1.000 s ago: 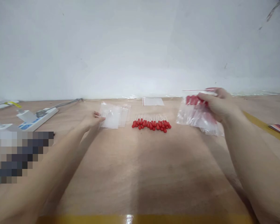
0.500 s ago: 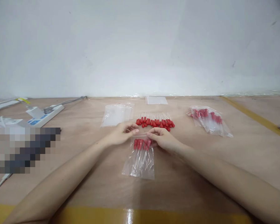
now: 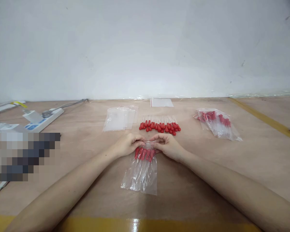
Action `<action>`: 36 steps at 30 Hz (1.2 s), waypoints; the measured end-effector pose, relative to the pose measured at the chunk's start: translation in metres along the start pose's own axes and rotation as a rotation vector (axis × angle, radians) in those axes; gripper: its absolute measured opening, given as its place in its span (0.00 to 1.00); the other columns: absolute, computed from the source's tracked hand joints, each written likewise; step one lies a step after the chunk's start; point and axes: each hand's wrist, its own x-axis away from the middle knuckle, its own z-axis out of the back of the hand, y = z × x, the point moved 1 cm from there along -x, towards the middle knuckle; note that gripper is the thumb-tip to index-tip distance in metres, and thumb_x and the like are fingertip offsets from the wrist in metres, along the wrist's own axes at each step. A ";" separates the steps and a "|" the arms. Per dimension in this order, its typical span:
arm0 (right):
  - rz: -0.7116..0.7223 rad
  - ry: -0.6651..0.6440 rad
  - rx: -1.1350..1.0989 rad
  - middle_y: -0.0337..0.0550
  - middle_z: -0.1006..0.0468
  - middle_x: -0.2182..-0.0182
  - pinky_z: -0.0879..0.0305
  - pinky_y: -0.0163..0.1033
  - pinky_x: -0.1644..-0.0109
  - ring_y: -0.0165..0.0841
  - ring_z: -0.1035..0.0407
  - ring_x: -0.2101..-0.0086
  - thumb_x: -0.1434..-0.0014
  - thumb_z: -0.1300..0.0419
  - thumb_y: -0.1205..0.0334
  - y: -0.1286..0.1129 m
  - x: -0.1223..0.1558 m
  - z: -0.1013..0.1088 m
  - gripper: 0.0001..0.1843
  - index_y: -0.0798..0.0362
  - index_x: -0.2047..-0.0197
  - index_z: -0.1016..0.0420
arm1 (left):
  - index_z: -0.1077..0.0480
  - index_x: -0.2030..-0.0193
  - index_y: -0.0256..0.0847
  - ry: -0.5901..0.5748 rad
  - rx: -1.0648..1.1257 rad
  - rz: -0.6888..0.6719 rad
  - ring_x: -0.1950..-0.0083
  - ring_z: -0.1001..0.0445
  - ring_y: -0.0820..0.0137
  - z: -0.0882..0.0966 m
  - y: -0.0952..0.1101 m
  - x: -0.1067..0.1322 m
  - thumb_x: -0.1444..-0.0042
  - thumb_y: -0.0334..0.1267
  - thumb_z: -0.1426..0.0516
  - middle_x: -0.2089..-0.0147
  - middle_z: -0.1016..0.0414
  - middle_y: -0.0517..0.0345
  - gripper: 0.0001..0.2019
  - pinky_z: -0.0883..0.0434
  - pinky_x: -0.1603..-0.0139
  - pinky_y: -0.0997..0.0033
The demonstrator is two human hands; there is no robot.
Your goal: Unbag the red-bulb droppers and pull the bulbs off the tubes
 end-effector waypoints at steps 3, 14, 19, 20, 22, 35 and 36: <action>0.033 -0.030 0.041 0.38 0.25 0.72 0.31 0.36 0.66 0.27 0.29 0.72 0.55 0.37 0.57 -0.001 0.001 -0.001 0.15 0.55 0.64 0.30 | 0.28 0.57 0.40 0.022 -0.084 -0.040 0.62 0.26 0.69 0.000 -0.002 0.002 0.43 0.38 0.50 0.61 0.23 0.56 0.12 0.31 0.60 0.70; 0.061 -0.031 0.218 0.35 0.29 0.79 0.39 0.31 0.74 0.24 0.36 0.78 0.58 0.35 0.55 -0.007 0.002 0.000 0.16 0.55 0.74 0.37 | 0.30 0.56 0.41 0.085 -0.168 -0.166 0.62 0.27 0.71 0.000 -0.004 0.004 0.41 0.32 0.52 0.62 0.24 0.58 0.12 0.32 0.60 0.73; 0.111 -0.043 0.162 0.33 0.31 0.81 0.40 0.31 0.76 0.23 0.37 0.80 0.60 0.33 0.53 -0.002 0.001 -0.001 0.19 0.55 0.74 0.36 | 0.28 0.59 0.39 0.099 -0.153 -0.351 0.57 0.29 0.70 0.001 0.003 0.004 0.42 0.36 0.48 0.58 0.28 0.52 0.10 0.32 0.56 0.72; 0.132 -0.040 0.147 0.33 0.30 0.80 0.40 0.31 0.75 0.23 0.37 0.80 0.60 0.33 0.53 -0.002 0.001 -0.001 0.18 0.55 0.74 0.36 | 0.27 0.60 0.39 0.146 -0.162 -0.379 0.57 0.30 0.70 0.000 0.003 0.004 0.43 0.36 0.47 0.58 0.29 0.51 0.09 0.31 0.56 0.72; 0.159 -0.050 0.120 0.34 0.29 0.79 0.38 0.31 0.74 0.22 0.37 0.79 0.58 0.34 0.54 -0.001 0.000 0.002 0.16 0.56 0.73 0.34 | 0.27 0.64 0.39 0.248 -0.180 -0.437 0.59 0.29 0.71 -0.001 0.002 0.005 0.44 0.35 0.46 0.61 0.28 0.52 0.07 0.31 0.59 0.72; 0.697 -0.193 0.595 0.41 0.21 0.66 0.32 0.32 0.62 0.29 0.27 0.66 0.44 0.45 0.65 0.002 -0.002 0.011 0.10 0.53 0.62 0.24 | 0.30 0.64 0.37 0.182 0.022 -0.387 0.62 0.27 0.73 -0.006 -0.003 0.013 0.43 0.29 0.48 0.64 0.26 0.54 0.06 0.31 0.60 0.75; 0.785 -0.192 0.692 0.40 0.21 0.67 0.32 0.31 0.63 0.28 0.27 0.67 0.43 0.47 0.67 0.002 -0.002 0.011 0.10 0.54 0.62 0.25 | 0.30 0.64 0.37 0.158 0.014 -0.392 0.61 0.27 0.73 -0.006 -0.001 0.013 0.43 0.29 0.49 0.64 0.26 0.54 0.07 0.31 0.60 0.75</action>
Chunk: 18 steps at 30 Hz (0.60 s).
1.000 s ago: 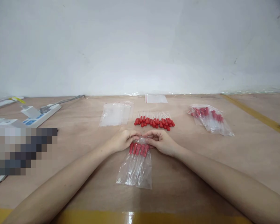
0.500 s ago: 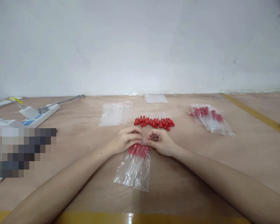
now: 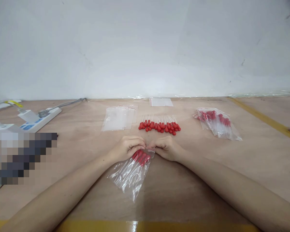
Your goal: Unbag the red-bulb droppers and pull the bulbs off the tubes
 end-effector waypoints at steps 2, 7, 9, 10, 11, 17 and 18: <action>0.148 -0.042 0.181 0.41 0.22 0.67 0.33 0.30 0.64 0.27 0.28 0.67 0.42 0.50 0.69 -0.001 0.000 0.000 0.11 0.54 0.63 0.26 | 0.30 0.64 0.37 -0.054 -0.003 -0.019 0.61 0.27 0.72 -0.001 0.004 -0.001 0.42 0.30 0.51 0.64 0.26 0.52 0.08 0.31 0.60 0.76; 0.312 -0.101 0.503 0.44 0.23 0.67 0.36 0.32 0.63 0.28 0.31 0.67 0.41 0.53 0.71 -0.008 0.000 0.001 0.12 0.57 0.63 0.29 | 0.30 0.65 0.36 -0.087 -0.002 -0.039 0.62 0.27 0.73 0.001 0.012 -0.004 0.42 0.29 0.52 0.63 0.25 0.51 0.10 0.31 0.60 0.78; 0.365 -0.124 0.566 0.45 0.24 0.68 0.37 0.33 0.63 0.29 0.32 0.67 0.41 0.54 0.71 -0.012 -0.002 0.002 0.13 0.58 0.63 0.29 | 0.30 0.66 0.37 -0.088 0.002 -0.031 0.62 0.26 0.72 0.002 0.013 -0.004 0.42 0.30 0.52 0.63 0.25 0.51 0.10 0.31 0.60 0.77; 0.387 -0.134 0.593 0.45 0.25 0.69 0.37 0.33 0.63 0.28 0.33 0.68 0.40 0.55 0.71 -0.013 -0.003 0.002 0.13 0.58 0.64 0.29 | 0.30 0.66 0.37 -0.095 0.009 -0.025 0.62 0.26 0.72 0.002 0.013 -0.004 0.42 0.30 0.52 0.63 0.25 0.51 0.10 0.31 0.61 0.77; 0.403 -0.148 0.618 0.44 0.25 0.70 0.38 0.33 0.64 0.28 0.34 0.69 0.39 0.55 0.71 -0.015 -0.005 0.003 0.14 0.58 0.65 0.29 | 0.30 0.66 0.37 -0.104 0.017 -0.018 0.62 0.26 0.72 0.002 0.013 -0.003 0.42 0.30 0.52 0.64 0.25 0.52 0.10 0.31 0.61 0.77; 0.427 -0.262 0.676 0.42 0.26 0.71 0.42 0.34 0.67 0.29 0.37 0.70 0.39 0.55 0.70 -0.019 -0.009 0.008 0.14 0.57 0.66 0.29 | 0.30 0.69 0.37 -0.138 0.068 0.004 0.67 0.28 0.74 0.002 0.013 -0.001 0.42 0.32 0.52 0.68 0.26 0.53 0.11 0.32 0.65 0.78; 0.436 -0.274 0.672 0.43 0.26 0.71 0.41 0.34 0.67 0.29 0.37 0.70 0.38 0.55 0.70 -0.019 -0.009 0.008 0.14 0.58 0.66 0.29 | 0.30 0.69 0.37 -0.123 0.081 0.008 0.66 0.27 0.73 0.002 0.013 -0.001 0.42 0.32 0.52 0.68 0.26 0.53 0.10 0.31 0.64 0.77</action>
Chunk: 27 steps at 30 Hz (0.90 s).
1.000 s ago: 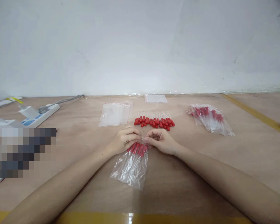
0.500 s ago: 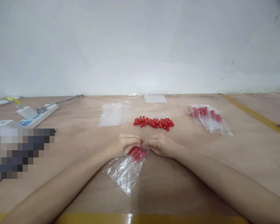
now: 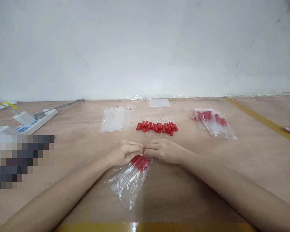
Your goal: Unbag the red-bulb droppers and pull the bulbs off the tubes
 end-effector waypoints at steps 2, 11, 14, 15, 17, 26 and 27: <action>0.012 0.000 -0.020 0.45 0.26 0.69 0.40 0.34 0.65 0.29 0.36 0.68 0.38 0.56 0.70 0.001 0.001 0.000 0.14 0.58 0.64 0.29 | 0.30 0.69 0.37 0.035 0.026 0.003 0.63 0.27 0.72 0.002 0.000 0.000 0.42 0.32 0.51 0.66 0.26 0.52 0.10 0.31 0.61 0.76; -0.511 0.143 -0.280 0.49 0.31 0.58 0.37 0.39 0.58 0.33 0.36 0.60 0.45 0.48 0.70 0.009 0.009 0.004 0.14 0.56 0.54 0.34 | 0.35 0.68 0.38 -0.015 -0.090 0.293 0.71 0.36 0.76 0.020 -0.002 -0.005 0.43 0.37 0.51 0.72 0.33 0.62 0.07 0.37 0.69 0.77; -0.679 0.180 -0.378 0.46 0.31 0.61 0.36 0.36 0.62 0.29 0.36 0.66 0.47 0.46 0.70 0.009 0.012 0.009 0.13 0.55 0.57 0.34 | 0.37 0.69 0.37 0.118 0.022 0.505 0.74 0.39 0.77 0.019 -0.012 -0.003 0.44 0.41 0.50 0.75 0.38 0.64 0.09 0.39 0.73 0.78; -0.708 0.191 -0.397 0.44 0.31 0.63 0.37 0.35 0.64 0.27 0.37 0.69 0.48 0.45 0.70 0.009 0.012 0.011 0.10 0.55 0.60 0.33 | 0.38 0.70 0.37 0.172 0.089 0.573 0.76 0.39 0.77 0.017 -0.015 -0.001 0.45 0.42 0.49 0.76 0.39 0.65 0.10 0.39 0.75 0.78; -0.753 0.210 -0.430 0.42 0.31 0.68 0.38 0.33 0.67 0.26 0.38 0.72 0.47 0.44 0.67 0.006 0.011 0.014 0.05 0.55 0.65 0.32 | 0.40 0.70 0.37 0.240 0.278 0.720 0.79 0.40 0.78 0.013 -0.019 0.000 0.46 0.44 0.47 0.79 0.40 0.66 0.11 0.40 0.78 0.79; -0.740 0.005 -0.504 0.45 0.32 0.64 0.37 0.37 0.63 0.31 0.36 0.66 0.53 0.37 0.54 -0.016 0.035 0.020 0.21 0.55 0.57 0.30 | 0.34 0.69 0.35 0.398 0.915 1.069 0.71 0.26 0.72 0.009 0.005 0.003 0.49 0.37 0.42 0.68 0.26 0.54 0.07 0.26 0.71 0.71; -0.740 -0.026 -0.514 0.46 0.32 0.62 0.36 0.38 0.60 0.32 0.36 0.63 0.54 0.36 0.53 -0.018 0.039 0.021 0.23 0.55 0.56 0.30 | 0.34 0.68 0.35 0.392 0.950 1.071 0.70 0.25 0.72 0.009 0.006 0.004 0.48 0.35 0.43 0.65 0.25 0.52 0.05 0.26 0.69 0.71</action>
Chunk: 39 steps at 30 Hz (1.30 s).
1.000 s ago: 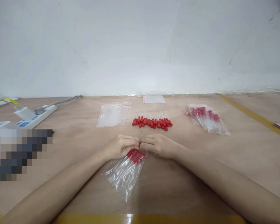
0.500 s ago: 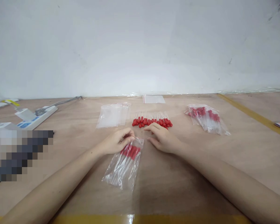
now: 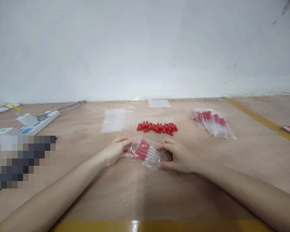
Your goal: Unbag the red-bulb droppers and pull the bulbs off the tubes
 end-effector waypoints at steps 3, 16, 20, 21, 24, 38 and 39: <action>-0.012 -0.037 0.001 0.47 0.32 0.59 0.37 0.41 0.54 0.34 0.36 0.59 0.53 0.37 0.54 0.004 0.006 0.000 0.23 0.54 0.53 0.30 | 0.32 0.61 0.34 -0.113 0.004 0.021 0.67 0.24 0.72 0.004 -0.004 -0.001 0.52 0.30 0.41 0.58 0.26 0.48 0.10 0.26 0.66 0.73; 0.161 0.203 0.247 0.48 0.30 0.58 0.38 0.45 0.54 0.36 0.37 0.58 0.43 0.46 0.59 0.023 0.008 -0.013 0.14 0.52 0.54 0.29 | 0.33 0.58 0.36 -0.326 -0.549 -0.486 0.57 0.29 0.69 0.001 -0.016 -0.007 0.51 0.40 0.40 0.56 0.29 0.51 0.15 0.30 0.57 0.68; 0.164 0.225 0.320 0.48 0.29 0.59 0.38 0.44 0.55 0.35 0.36 0.59 0.42 0.47 0.58 0.022 0.007 -0.012 0.14 0.52 0.54 0.29 | 0.32 0.57 0.38 -0.293 -0.829 -0.678 0.58 0.31 0.69 0.003 -0.014 -0.006 0.49 0.40 0.42 0.58 0.30 0.52 0.14 0.32 0.59 0.70; 0.165 0.227 0.338 0.48 0.29 0.59 0.38 0.44 0.55 0.35 0.36 0.59 0.42 0.47 0.58 0.021 0.006 -0.012 0.14 0.52 0.54 0.29 | 0.32 0.55 0.38 -0.283 -0.886 -0.709 0.59 0.31 0.68 0.004 -0.013 -0.006 0.49 0.39 0.42 0.57 0.30 0.52 0.15 0.32 0.59 0.70; 0.168 0.222 0.404 0.48 0.28 0.60 0.39 0.44 0.55 0.35 0.36 0.59 0.42 0.47 0.58 0.021 0.005 -0.010 0.15 0.52 0.53 0.29 | 0.34 0.50 0.40 -0.266 -0.982 -0.801 0.55 0.32 0.67 0.004 -0.010 -0.006 0.47 0.38 0.44 0.53 0.31 0.51 0.16 0.34 0.56 0.69; 0.268 0.200 0.484 0.46 0.25 0.57 0.40 0.46 0.48 0.34 0.32 0.57 0.40 0.49 0.61 0.031 0.006 -0.006 0.16 0.49 0.49 0.31 | 0.33 0.53 0.39 -0.228 -1.072 -0.970 0.55 0.33 0.68 0.002 -0.011 -0.002 0.42 0.34 0.50 0.56 0.33 0.49 0.11 0.34 0.54 0.68; 0.268 0.204 0.482 0.46 0.25 0.57 0.40 0.46 0.48 0.34 0.32 0.57 0.40 0.49 0.61 0.031 0.006 -0.006 0.16 0.49 0.50 0.31 | 0.33 0.52 0.40 -0.252 -1.044 -0.989 0.54 0.33 0.68 0.002 -0.011 -0.003 0.42 0.35 0.49 0.54 0.33 0.49 0.12 0.34 0.52 0.68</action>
